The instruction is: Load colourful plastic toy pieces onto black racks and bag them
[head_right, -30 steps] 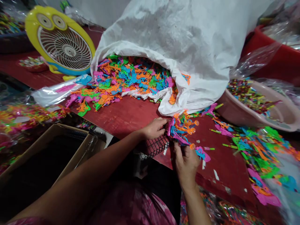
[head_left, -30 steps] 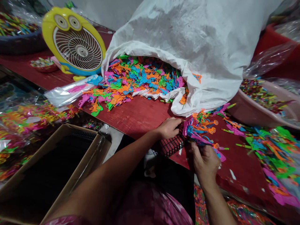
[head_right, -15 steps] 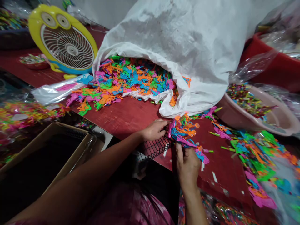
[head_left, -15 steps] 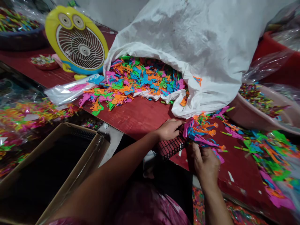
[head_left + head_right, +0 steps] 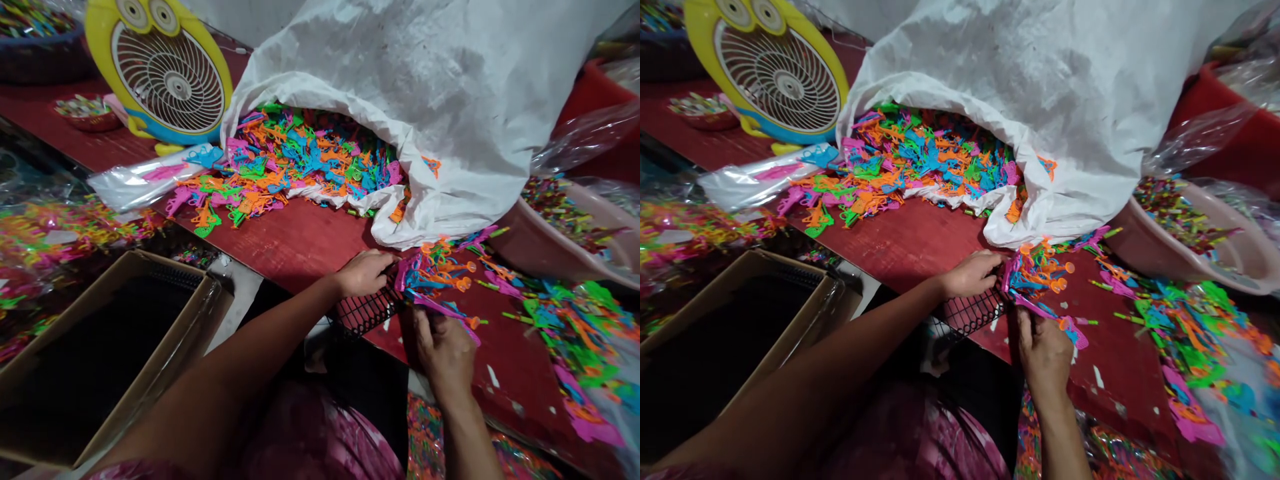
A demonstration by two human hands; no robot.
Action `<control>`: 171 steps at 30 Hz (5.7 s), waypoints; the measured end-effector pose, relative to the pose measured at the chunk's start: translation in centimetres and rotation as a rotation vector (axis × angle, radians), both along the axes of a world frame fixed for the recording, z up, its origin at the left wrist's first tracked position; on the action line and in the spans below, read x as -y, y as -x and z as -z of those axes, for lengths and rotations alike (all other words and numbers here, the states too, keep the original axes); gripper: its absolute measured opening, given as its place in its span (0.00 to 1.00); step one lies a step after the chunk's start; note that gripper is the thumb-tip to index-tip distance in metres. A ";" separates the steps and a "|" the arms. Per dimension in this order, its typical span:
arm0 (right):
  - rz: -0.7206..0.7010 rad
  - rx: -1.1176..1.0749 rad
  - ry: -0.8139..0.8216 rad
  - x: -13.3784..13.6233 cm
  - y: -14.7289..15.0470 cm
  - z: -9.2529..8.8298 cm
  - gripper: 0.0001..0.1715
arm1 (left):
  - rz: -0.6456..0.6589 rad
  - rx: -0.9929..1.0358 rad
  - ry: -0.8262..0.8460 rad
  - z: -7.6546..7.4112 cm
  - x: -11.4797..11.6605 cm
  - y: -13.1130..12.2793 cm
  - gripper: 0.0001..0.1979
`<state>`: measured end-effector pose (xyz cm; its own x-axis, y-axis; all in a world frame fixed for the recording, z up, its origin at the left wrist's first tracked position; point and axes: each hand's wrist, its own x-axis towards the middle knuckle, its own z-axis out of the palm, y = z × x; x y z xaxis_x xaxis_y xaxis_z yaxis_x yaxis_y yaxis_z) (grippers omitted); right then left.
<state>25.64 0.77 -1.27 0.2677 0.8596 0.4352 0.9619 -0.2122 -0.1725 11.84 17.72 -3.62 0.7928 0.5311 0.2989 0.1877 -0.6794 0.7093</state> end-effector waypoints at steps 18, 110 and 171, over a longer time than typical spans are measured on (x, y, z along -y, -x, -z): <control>0.161 -0.052 -0.090 -0.7 2.2 0.9 0.25 | -0.034 0.123 -0.009 0.4 1.1 0.3 0.19; 0.205 -0.340 0.240 -1.6 2.9 -1.4 0.13 | -0.550 0.306 -0.368 -6.9 8.8 0.4 0.33; -0.052 0.140 0.311 2.1 -12.6 -1.1 0.16 | -0.379 -0.243 0.252 -1.8 4.4 2.2 0.31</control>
<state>38.26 -1.29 -0.13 0.1758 0.9680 0.1792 0.9826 -0.1835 0.0271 9.63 13.32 -1.87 0.5611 0.8265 -0.0441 0.5672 -0.3452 0.7478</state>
